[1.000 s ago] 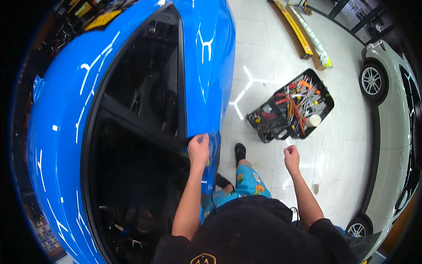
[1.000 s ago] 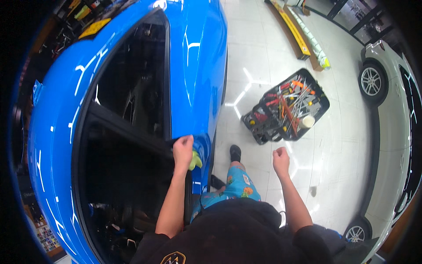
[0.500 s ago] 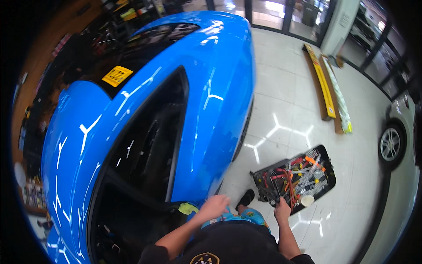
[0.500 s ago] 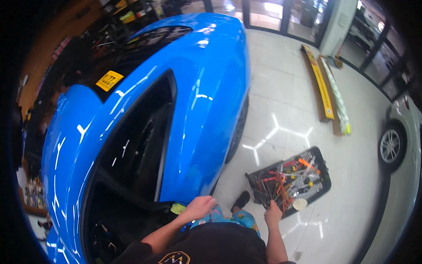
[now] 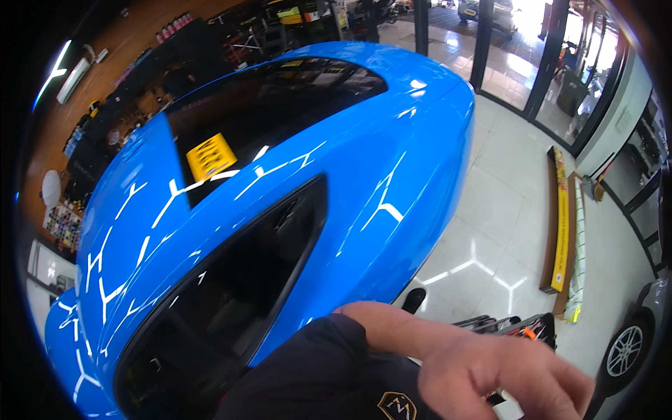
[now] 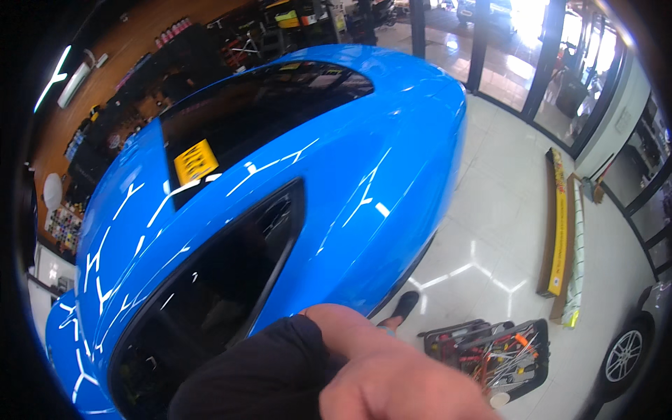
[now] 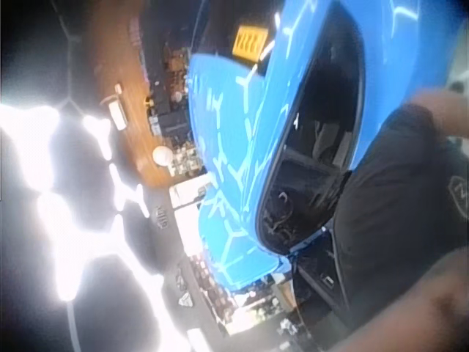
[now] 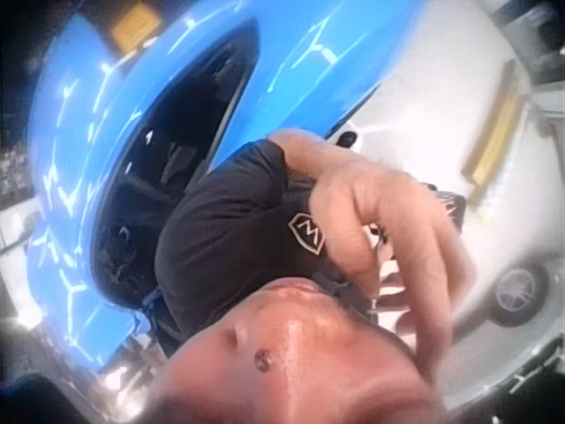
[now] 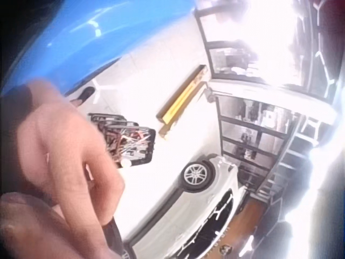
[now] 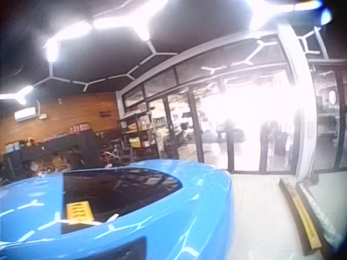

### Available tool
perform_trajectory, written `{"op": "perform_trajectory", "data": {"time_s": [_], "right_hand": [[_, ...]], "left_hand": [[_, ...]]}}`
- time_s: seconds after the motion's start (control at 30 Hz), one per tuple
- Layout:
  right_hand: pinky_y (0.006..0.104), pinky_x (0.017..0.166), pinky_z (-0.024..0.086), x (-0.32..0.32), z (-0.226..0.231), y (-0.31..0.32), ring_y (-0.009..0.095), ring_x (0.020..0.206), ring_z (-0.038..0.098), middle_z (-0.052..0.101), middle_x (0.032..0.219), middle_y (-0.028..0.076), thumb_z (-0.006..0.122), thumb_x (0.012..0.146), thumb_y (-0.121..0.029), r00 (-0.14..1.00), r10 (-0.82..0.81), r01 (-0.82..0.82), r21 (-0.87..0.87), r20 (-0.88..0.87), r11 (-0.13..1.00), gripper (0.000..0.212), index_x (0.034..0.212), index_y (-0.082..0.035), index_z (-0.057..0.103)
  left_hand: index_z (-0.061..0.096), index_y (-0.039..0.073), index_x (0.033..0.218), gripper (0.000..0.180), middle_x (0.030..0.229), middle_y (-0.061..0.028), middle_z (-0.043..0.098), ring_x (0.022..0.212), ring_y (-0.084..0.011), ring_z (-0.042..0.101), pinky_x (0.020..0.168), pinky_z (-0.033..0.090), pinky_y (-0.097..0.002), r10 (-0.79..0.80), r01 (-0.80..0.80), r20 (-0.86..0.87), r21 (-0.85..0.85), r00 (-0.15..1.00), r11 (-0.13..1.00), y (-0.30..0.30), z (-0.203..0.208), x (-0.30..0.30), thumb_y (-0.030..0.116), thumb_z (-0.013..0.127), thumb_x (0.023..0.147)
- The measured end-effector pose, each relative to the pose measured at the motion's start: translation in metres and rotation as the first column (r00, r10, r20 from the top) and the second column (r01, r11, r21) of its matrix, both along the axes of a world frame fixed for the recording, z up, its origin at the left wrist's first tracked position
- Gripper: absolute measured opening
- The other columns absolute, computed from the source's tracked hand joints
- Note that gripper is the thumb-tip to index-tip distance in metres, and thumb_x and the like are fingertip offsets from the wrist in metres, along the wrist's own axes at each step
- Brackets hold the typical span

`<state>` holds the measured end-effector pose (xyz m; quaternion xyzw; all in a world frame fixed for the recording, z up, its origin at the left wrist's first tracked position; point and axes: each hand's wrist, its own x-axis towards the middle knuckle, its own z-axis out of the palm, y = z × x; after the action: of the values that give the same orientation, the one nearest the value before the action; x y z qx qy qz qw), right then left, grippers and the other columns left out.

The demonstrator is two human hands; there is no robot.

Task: The person removes a black rubber weatherstrip from the driver-side door frame of a blue car, then installs a new weatherstrip along the door opening. They use an orange plastic trim tool to tuck and secure the strip into place.

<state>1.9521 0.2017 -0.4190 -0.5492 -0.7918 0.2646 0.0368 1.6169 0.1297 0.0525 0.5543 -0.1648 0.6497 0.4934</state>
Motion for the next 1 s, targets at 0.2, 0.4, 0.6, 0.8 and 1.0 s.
{"op": "perform_trajectory", "data": {"time_s": [0.2,0.4,0.6,0.8,1.0], "right_hand": [[0.0479,0.076,0.055,-0.085,0.044,0.093,0.038,0.090,0.068,0.070,0.098,0.019,0.066,0.089,-0.022,0.996,-0.084,0.083,-0.095,-0.002,0.992,0.029,0.112,-0.004,0.062],[0.0471,0.074,0.055,-0.161,0.076,0.206,0.036,0.089,0.068,0.070,0.097,0.019,0.065,0.090,-0.024,0.994,-0.109,0.102,-0.195,-0.025,0.975,0.031,0.114,-0.005,0.061],[0.0462,0.073,0.055,-0.258,0.064,0.342,0.035,0.088,0.068,0.070,0.097,0.019,0.064,0.090,-0.025,0.993,-0.090,0.062,-0.307,-0.080,0.950,0.033,0.116,-0.005,0.061],[0.0454,0.071,0.056,-0.347,0.053,0.517,0.034,0.087,0.068,0.070,0.097,0.018,0.063,0.091,-0.027,0.991,-0.007,-0.046,-0.396,-0.130,0.917,0.035,0.118,-0.005,0.060],[0.0445,0.070,0.056,-0.453,0.074,0.673,0.033,0.086,0.068,0.070,0.096,0.018,0.063,0.091,-0.028,0.979,0.011,-0.112,-0.492,-0.203,0.864,0.036,0.120,-0.005,0.060]], "left_hand": [[0.060,-0.016,0.123,0.049,0.104,-0.0213,0.060,0.074,-0.0185,0.062,0.053,0.050,-0.0231,-0.183,0.141,0.313,0.151,0.932,0.978,0.086,0.046,-0.084,0.009,0.058,0.081],[0.054,-0.019,0.127,0.055,0.114,-0.0235,0.059,0.081,-0.0215,0.063,0.056,0.051,-0.0230,-0.026,0.003,0.224,0.104,0.974,0.995,0.178,0.069,-0.160,0.012,0.059,0.081],[0.053,-0.019,0.127,0.054,0.116,-0.0256,0.059,0.087,-0.0218,0.064,0.058,0.052,-0.0233,-0.032,0.041,0.197,-0.042,0.980,0.998,0.281,0.049,-0.250,0.018,0.058,0.088],[0.053,-0.020,0.126,0.055,0.120,-0.0295,0.058,0.084,-0.0212,0.065,0.062,0.055,-0.0265,0.079,-0.102,0.180,0.124,0.981,0.987,0.428,0.049,-0.308,0.024,0.058,0.092],[0.054,-0.019,0.126,0.054,0.122,-0.0308,0.057,0.082,-0.0221,0.064,0.063,0.054,-0.0278,0.095,-0.131,0.286,0.108,0.954,0.986,0.572,0.059,-0.377,0.024,0.055,0.093]]}}
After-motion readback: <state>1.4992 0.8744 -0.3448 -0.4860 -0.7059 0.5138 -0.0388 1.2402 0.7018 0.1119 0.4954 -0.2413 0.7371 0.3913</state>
